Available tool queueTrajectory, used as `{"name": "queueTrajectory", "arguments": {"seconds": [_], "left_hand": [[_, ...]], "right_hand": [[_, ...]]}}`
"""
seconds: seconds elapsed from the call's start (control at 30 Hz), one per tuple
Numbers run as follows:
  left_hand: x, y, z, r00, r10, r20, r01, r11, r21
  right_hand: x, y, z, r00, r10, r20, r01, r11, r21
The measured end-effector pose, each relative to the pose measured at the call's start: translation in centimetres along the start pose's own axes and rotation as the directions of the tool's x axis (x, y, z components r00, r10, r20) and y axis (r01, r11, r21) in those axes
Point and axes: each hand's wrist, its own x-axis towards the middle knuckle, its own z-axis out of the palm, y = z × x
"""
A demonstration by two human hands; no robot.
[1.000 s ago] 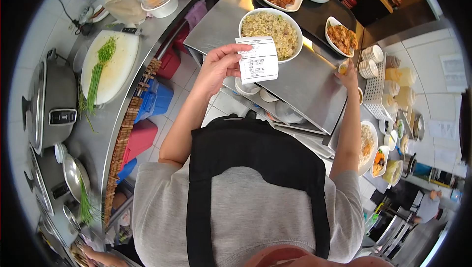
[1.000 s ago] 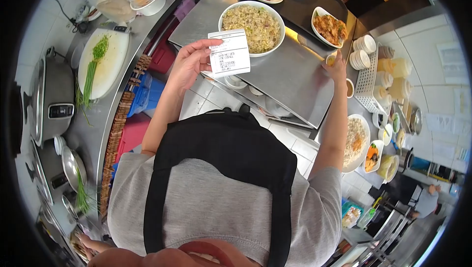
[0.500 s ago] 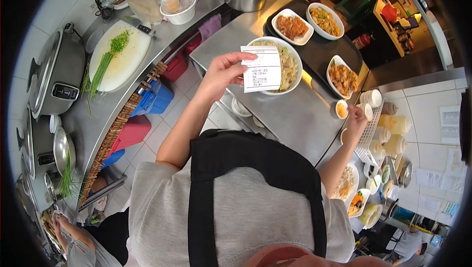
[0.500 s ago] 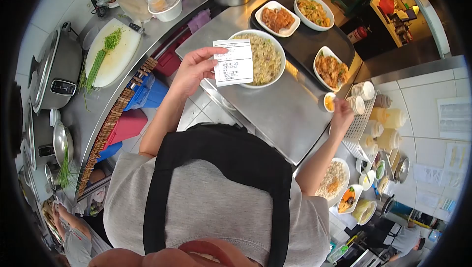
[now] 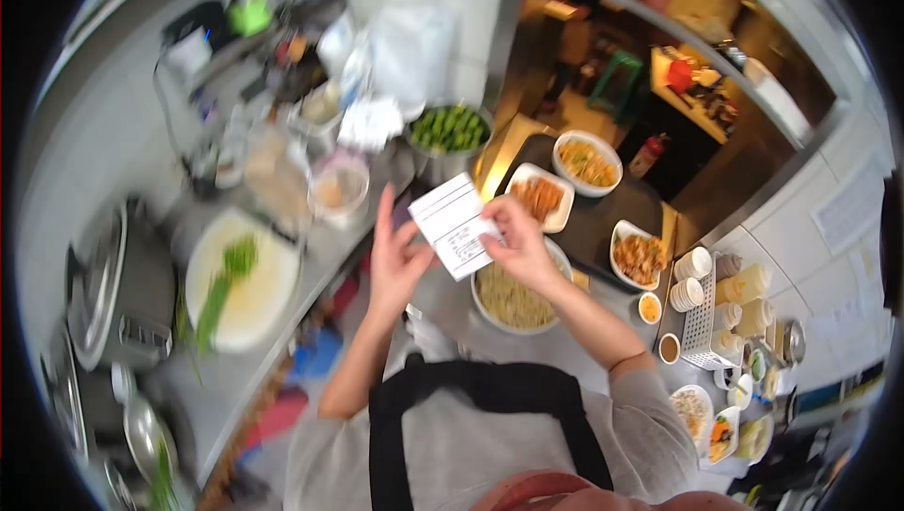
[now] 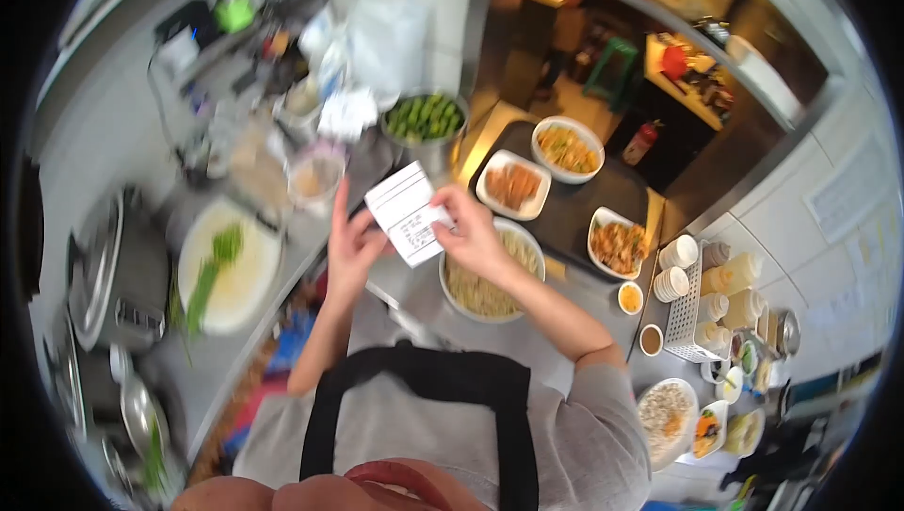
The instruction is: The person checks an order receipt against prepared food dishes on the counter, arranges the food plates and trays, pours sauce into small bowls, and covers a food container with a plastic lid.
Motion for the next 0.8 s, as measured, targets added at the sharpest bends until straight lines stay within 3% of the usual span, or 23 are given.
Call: {"name": "queueTrajectory", "arguments": {"seconds": [0.03, 0.07, 0.13, 0.2, 0.23, 0.27, 0.33, 0.37, 0.43, 0.47, 0.53, 0.67, 0.73, 0.77, 0.8], "left_hand": [[0.4, 0.7, -1.5, 1.0, -0.027, -0.008, 0.028, 0.996, 0.084], [0.9, 0.2, -3.8, 1.0, -0.017, 0.022, 0.015, 0.996, 0.084], [1.1, 0.7, -7.1, 0.997, -0.079, -0.024, 0.081, 0.991, 0.109], [1.1, 0.7, -10.6, 0.997, -0.072, -0.022, 0.075, 0.99, 0.117], [1.0, 0.6, -12.2, 0.99, -0.122, -0.064, 0.13, 0.982, 0.136], [1.1, 0.6, -13.6, 0.979, -0.172, -0.111, 0.188, 0.971, 0.15], [1.4, 0.9, -15.5, 0.975, -0.17, -0.142, 0.188, 0.974, 0.125], [1.6, 1.0, -16.2, 0.969, -0.173, -0.176, 0.193, 0.976, 0.104], [2.3, 1.1, -17.3, 0.966, -0.166, -0.197, 0.187, 0.978, 0.094], [2.7, 1.1, -17.7, 0.963, -0.162, -0.217, 0.184, 0.979, 0.087], [3.5, 0.9, -18.1, 0.963, -0.155, -0.221, 0.176, 0.981, 0.08], [5.4, -0.4, -18.2, 0.957, -0.187, -0.222, 0.206, 0.977, 0.063], [6.3, -1.0, -17.9, 0.959, -0.215, -0.187, 0.23, 0.971, 0.064], [6.8, -1.3, -17.8, 0.96, -0.221, -0.171, 0.235, 0.97, 0.066], [7.4, -1.5, -17.6, 0.962, -0.224, -0.159, 0.236, 0.969, 0.065]], "right_hand": [[2.7, -1.0, -0.8, 0.986, -0.121, 0.112, 0.152, 0.933, -0.327], [5.8, -2.2, -1.9, 0.954, -0.171, 0.244, 0.287, 0.747, -0.6], [13.2, -3.2, -4.9, 0.947, -0.159, 0.279, 0.317, 0.605, -0.73], [20.4, -7.0, -7.8, 0.895, -0.321, 0.311, 0.414, 0.333, -0.847], [23.9, -9.1, -9.4, 0.876, -0.386, 0.289, 0.393, 0.222, -0.892], [26.9, -11.5, -10.1, 0.87, -0.465, 0.162, 0.313, 0.27, -0.91], [33.1, -16.6, -12.8, 0.748, -0.622, 0.232, 0.272, -0.032, -0.962], [35.3, -19.4, -13.6, 0.756, -0.648, 0.091, 0.132, 0.015, -0.991], [38.2, -24.6, -13.8, 0.548, -0.811, -0.206, 0.153, 0.339, -0.928], [41.0, -26.7, -18.1, 0.413, -0.907, -0.087, 0.246, 0.203, -0.948], [40.5, -30.0, -19.4, 0.169, -0.976, -0.139, 0.22, 0.175, -0.96], [39.4, -30.5, -22.3, 0.114, -0.945, -0.306, 0.142, 0.32, -0.937], [38.9, -29.4, -22.3, 0.169, -0.803, -0.572, 0.228, 0.596, -0.77], [39.4, -28.8, -23.7, 0.128, -0.888, -0.441, 0.118, 0.456, -0.882], [39.7, -28.3, -24.1, 0.122, -0.891, -0.438, 0.109, 0.451, -0.886]]}}
